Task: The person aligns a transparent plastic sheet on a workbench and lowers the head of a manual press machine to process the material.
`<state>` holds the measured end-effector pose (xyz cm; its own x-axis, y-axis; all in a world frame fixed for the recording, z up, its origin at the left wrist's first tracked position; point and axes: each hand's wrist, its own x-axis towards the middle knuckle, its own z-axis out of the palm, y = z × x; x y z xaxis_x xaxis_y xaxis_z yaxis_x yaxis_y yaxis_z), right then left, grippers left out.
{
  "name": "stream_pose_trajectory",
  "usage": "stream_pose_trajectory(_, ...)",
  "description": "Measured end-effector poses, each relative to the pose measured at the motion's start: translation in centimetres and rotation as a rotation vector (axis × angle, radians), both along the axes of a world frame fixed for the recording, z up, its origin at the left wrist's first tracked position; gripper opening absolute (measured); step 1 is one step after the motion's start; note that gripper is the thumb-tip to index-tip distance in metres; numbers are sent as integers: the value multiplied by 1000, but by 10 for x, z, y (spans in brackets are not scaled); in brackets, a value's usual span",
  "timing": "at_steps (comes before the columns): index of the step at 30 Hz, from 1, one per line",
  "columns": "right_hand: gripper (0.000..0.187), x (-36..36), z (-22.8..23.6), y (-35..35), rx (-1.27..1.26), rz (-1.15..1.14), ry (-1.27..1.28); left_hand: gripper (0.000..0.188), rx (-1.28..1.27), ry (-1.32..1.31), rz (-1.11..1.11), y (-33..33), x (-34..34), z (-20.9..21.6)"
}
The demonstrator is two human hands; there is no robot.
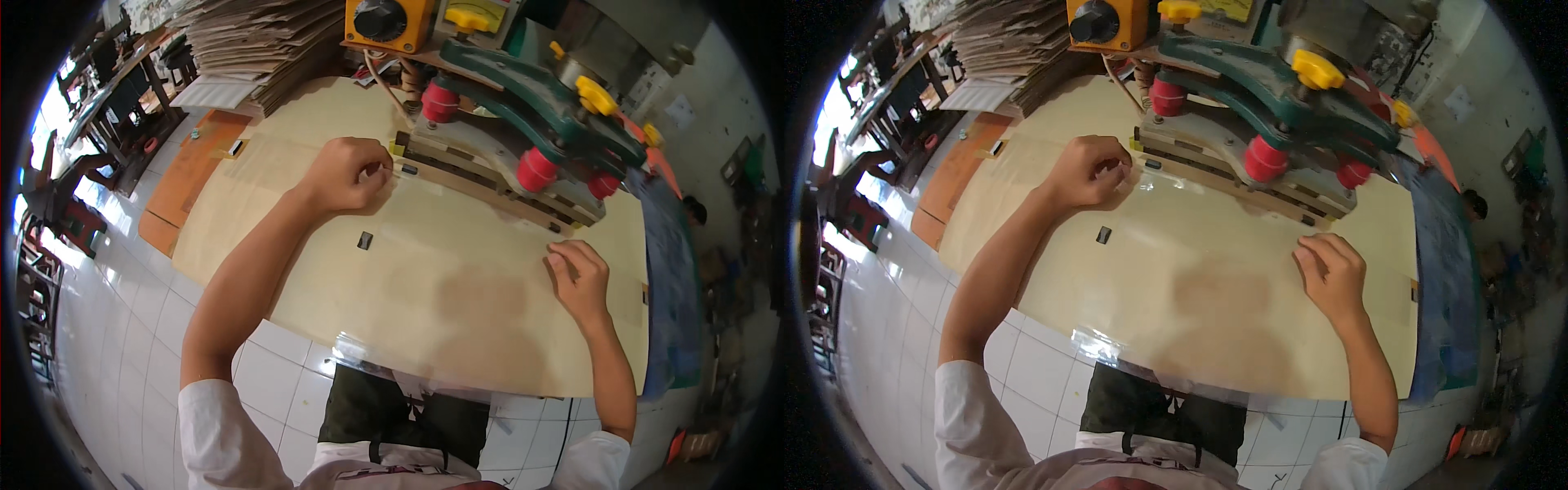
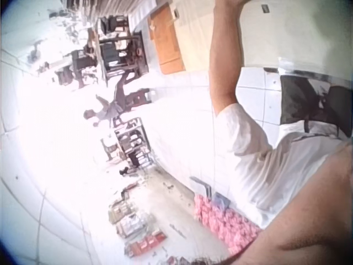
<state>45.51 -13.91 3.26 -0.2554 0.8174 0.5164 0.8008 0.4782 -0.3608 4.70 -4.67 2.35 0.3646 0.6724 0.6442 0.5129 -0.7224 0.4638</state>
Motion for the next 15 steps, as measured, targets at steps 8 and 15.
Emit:
stream_pose_trajectory(8,18,-6,-5,-1,82,61,-158,10,-66,33,-19,4,-6,-6)
stream_pose_trajectory(15,20,-4,-5,1,115,84,-182,5,-61,49,-44,9,-5,-13)
